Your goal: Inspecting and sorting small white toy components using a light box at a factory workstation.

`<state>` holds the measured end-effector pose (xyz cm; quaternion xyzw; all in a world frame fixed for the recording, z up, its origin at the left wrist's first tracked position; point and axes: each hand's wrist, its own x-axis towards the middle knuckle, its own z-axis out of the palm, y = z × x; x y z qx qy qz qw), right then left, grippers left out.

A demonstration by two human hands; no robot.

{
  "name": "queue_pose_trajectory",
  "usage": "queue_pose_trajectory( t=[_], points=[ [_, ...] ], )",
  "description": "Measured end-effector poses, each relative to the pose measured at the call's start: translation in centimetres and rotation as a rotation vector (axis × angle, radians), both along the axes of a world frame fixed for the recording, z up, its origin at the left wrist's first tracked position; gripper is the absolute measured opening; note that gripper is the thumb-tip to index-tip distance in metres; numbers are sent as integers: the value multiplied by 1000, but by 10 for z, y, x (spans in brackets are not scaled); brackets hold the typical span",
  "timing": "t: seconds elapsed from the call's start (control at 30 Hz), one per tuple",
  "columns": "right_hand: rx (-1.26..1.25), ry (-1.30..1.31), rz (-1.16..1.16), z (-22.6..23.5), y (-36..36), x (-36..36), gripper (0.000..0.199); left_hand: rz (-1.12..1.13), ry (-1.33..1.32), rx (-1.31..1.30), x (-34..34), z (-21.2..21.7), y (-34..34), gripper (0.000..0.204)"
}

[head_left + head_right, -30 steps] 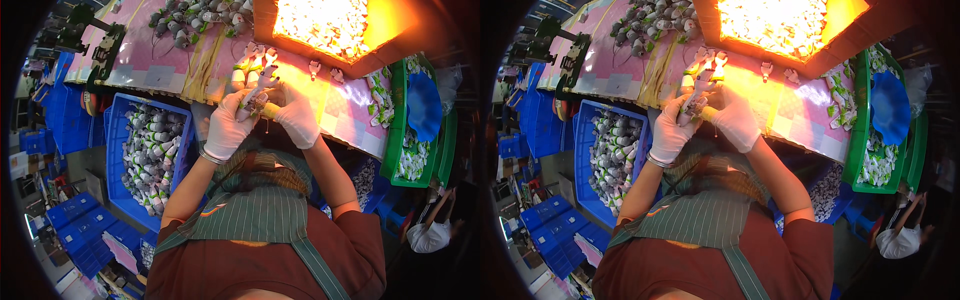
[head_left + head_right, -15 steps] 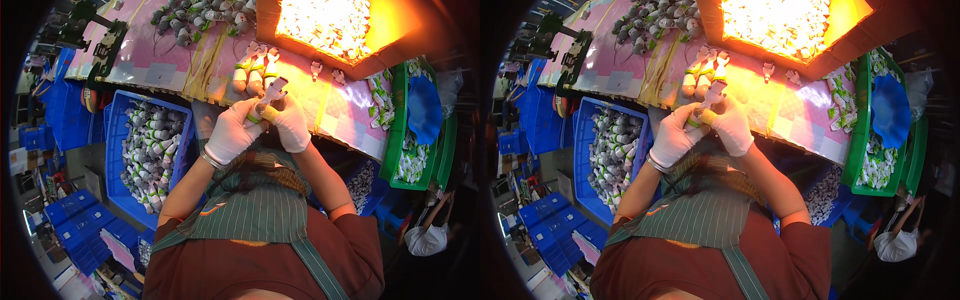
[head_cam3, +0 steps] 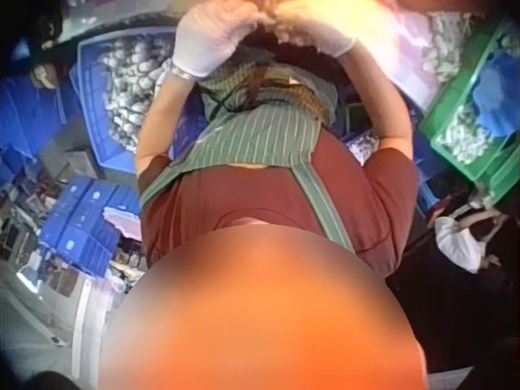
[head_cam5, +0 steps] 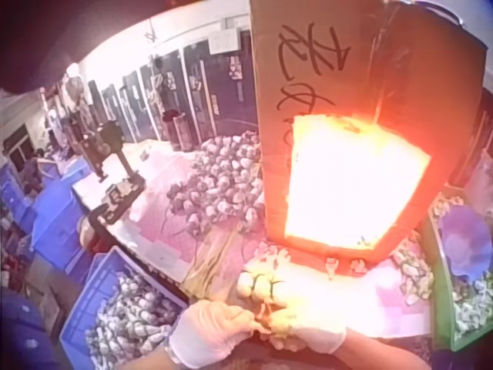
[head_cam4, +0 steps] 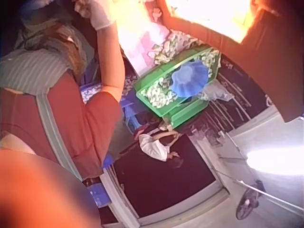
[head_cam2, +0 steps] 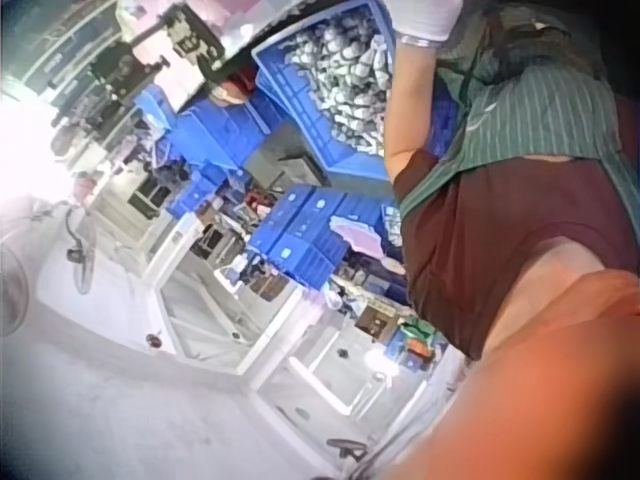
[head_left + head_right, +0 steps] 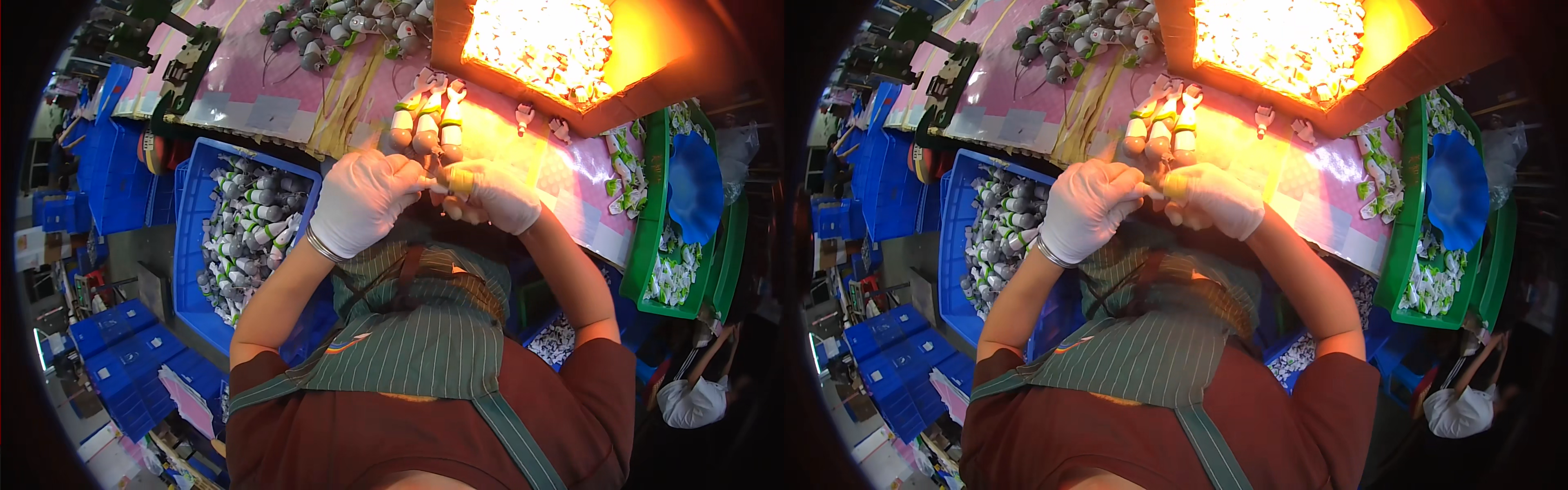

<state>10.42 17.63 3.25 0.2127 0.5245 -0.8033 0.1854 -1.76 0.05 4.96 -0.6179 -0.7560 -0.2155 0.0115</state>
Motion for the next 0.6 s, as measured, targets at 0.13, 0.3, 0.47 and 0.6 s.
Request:
queue_pose_trajectory(
  t=[0.13,0.3,0.47,0.6],
  points=[
    [792,451,100,-13,-2,3,23,-59,-135,-4,-6,-9,-4,18],
    [1686,837,216,15,-7,-2,16,145,-1483,-309,-6,5,-7,30],
    [1608,996,34,1,4,-12,16,235,-1878,-267,3,1,2,43],
    [1311,846,-207,-14,8,-19,30,350,-1765,-199,-9,-7,11,41]
  ],
)
